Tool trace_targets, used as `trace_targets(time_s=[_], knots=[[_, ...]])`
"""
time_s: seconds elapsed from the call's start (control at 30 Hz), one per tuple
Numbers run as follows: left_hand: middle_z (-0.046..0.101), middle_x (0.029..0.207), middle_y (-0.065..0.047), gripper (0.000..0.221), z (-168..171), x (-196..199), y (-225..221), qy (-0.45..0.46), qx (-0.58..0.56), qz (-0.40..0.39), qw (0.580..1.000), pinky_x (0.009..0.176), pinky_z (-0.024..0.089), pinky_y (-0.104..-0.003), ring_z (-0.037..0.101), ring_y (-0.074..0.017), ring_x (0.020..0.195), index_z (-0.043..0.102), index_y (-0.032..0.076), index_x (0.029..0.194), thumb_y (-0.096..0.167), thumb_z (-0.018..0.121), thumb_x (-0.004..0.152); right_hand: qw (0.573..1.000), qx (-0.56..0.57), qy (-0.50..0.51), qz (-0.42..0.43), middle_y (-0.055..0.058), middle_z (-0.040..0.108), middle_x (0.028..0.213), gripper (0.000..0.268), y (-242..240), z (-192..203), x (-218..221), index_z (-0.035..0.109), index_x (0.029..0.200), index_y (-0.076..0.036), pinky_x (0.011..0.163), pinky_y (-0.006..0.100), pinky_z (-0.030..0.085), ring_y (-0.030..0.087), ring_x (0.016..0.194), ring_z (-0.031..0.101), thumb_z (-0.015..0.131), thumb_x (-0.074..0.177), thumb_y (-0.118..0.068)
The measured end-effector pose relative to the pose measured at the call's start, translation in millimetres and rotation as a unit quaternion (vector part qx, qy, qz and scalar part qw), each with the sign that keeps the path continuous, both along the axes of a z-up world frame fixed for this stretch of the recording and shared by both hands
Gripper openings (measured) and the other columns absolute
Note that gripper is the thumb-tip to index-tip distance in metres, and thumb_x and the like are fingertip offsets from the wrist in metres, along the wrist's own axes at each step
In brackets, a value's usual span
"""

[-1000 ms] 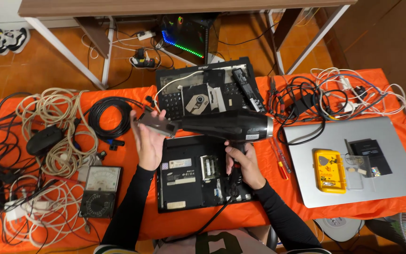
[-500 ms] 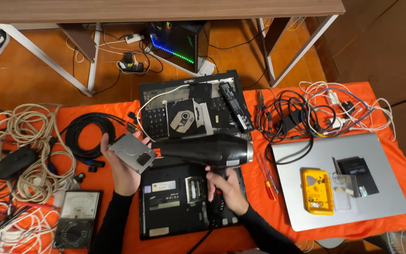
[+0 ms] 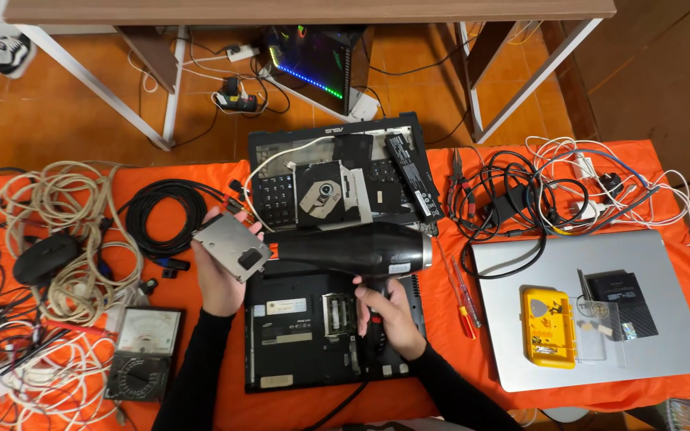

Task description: Disassembling and inspecting laptop components on a repair bench.

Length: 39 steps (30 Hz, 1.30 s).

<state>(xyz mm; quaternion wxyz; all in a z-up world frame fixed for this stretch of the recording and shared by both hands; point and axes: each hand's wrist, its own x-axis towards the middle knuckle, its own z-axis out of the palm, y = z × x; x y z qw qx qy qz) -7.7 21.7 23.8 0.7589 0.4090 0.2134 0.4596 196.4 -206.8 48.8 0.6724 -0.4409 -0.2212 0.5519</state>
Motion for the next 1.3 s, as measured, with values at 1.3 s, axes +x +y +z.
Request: trace_targets(time_s=[1.3], knots=[[0.064, 0.137, -0.026, 0.064, 33, 0, -24, -0.119, -0.081, -0.194, 0.970, 0.102, 0.046, -0.034, 0.059, -0.0247, 0.123, 0.051, 0.004, 0.148, 0.051, 0.029, 0.111, 0.977, -0.033, -0.147, -0.153, 0.007, 0.055, 0.058, 0.022, -27, 62, -76, 0.061, 0.107, 0.004, 0.046, 0.030, 0.048, 0.018, 0.044, 0.056, 0.061, 0.093, -0.014]])
